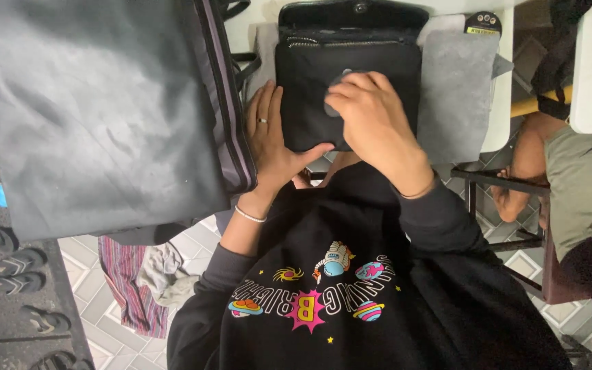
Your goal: Cleaning a black bag using a small brush and a cloth.
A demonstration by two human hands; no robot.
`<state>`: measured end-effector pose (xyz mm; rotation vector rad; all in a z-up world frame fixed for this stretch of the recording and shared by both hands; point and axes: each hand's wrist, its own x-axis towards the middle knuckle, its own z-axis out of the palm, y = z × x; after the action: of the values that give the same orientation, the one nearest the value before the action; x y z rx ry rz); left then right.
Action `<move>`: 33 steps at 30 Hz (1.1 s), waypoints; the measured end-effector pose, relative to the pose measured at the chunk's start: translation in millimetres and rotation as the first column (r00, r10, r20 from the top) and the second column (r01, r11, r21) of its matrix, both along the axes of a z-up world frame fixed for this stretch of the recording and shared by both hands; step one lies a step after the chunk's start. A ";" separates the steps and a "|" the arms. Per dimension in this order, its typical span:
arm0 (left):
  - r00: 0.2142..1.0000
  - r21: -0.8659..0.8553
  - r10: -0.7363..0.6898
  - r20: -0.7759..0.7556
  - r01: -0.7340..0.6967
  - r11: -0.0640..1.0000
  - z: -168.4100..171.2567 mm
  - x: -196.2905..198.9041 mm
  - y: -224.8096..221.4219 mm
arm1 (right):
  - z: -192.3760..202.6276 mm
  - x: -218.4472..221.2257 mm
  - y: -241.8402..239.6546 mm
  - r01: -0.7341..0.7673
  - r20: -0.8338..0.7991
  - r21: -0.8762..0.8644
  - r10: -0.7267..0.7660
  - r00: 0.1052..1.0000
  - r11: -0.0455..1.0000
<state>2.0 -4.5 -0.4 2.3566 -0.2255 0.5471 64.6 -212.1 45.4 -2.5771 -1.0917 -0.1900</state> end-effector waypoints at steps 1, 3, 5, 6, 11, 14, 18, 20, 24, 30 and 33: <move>0.998 -0.003 -0.051 0.042 0.051 0.999 0.0 2.1 1.5 | -8.0 -2.7 -12.3 0.010 -0.010 0.031 -0.009 1.000 0.999; 0.998 0.013 -0.053 0.027 0.053 0.999 0.5 3.6 1.2 | 17.9 -0.4 -4.5 0.035 0.003 0.013 -0.035 0.999 0.999; 0.999 0.032 -0.046 -0.002 0.046 0.998 0.6 2.4 2.5 | 30.7 1.9 9.0 0.051 0.003 -0.003 -0.051 0.999 0.999; 0.999 0.013 -0.052 -0.002 0.052 0.999 0.1 1.7 2.6 | 30.8 3.3 17.2 0.063 0.053 0.043 -0.065 0.996 0.997; 0.999 0.032 -0.040 -0.005 0.040 0.999 2.9 2.3 1.9 | 5.3 -5.1 29.0 0.019 0.072 0.053 -0.023 0.997 0.998; 0.999 0.041 -0.035 -0.036 0.037 0.998 5.7 -1.1 2.0 | 33.2 -22.0 15.1 -0.051 -0.096 -0.002 0.050 0.994 0.999; 0.998 0.025 -0.052 -0.033 0.053 0.998 4.5 1.7 2.6 | 64.7 -28.6 3.5 -0.018 -0.336 0.001 0.017 0.942 1.000; 0.998 0.024 -0.049 -0.043 0.050 0.998 6.1 -0.9 2.1 | 64.2 -25.7 1.9 0.006 -0.342 0.011 -0.001 0.940 1.000; 0.997 0.033 -0.058 -0.044 0.060 0.998 11.2 -1.2 2.2 | 47.2 -26.2 7.8 0.110 0.003 0.143 -0.112 0.994 0.984; 0.995 -0.037 0.012 -0.101 -0.016 0.999 35.4 -0.8 -8.8 | -13.6 -54.5 4.4 0.230 0.213 0.515 -0.383 0.899 0.826; 0.991 -0.161 0.064 -0.115 -0.082 0.984 40.3 14.2 -23.7 | -29.9 -55.3 -1.4 0.212 0.252 0.583 -0.422 0.871 0.784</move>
<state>16.2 -28.2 40.0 2.2317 -0.0413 0.4516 9.3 -213.5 15.5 -2.2139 -0.5578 -0.9650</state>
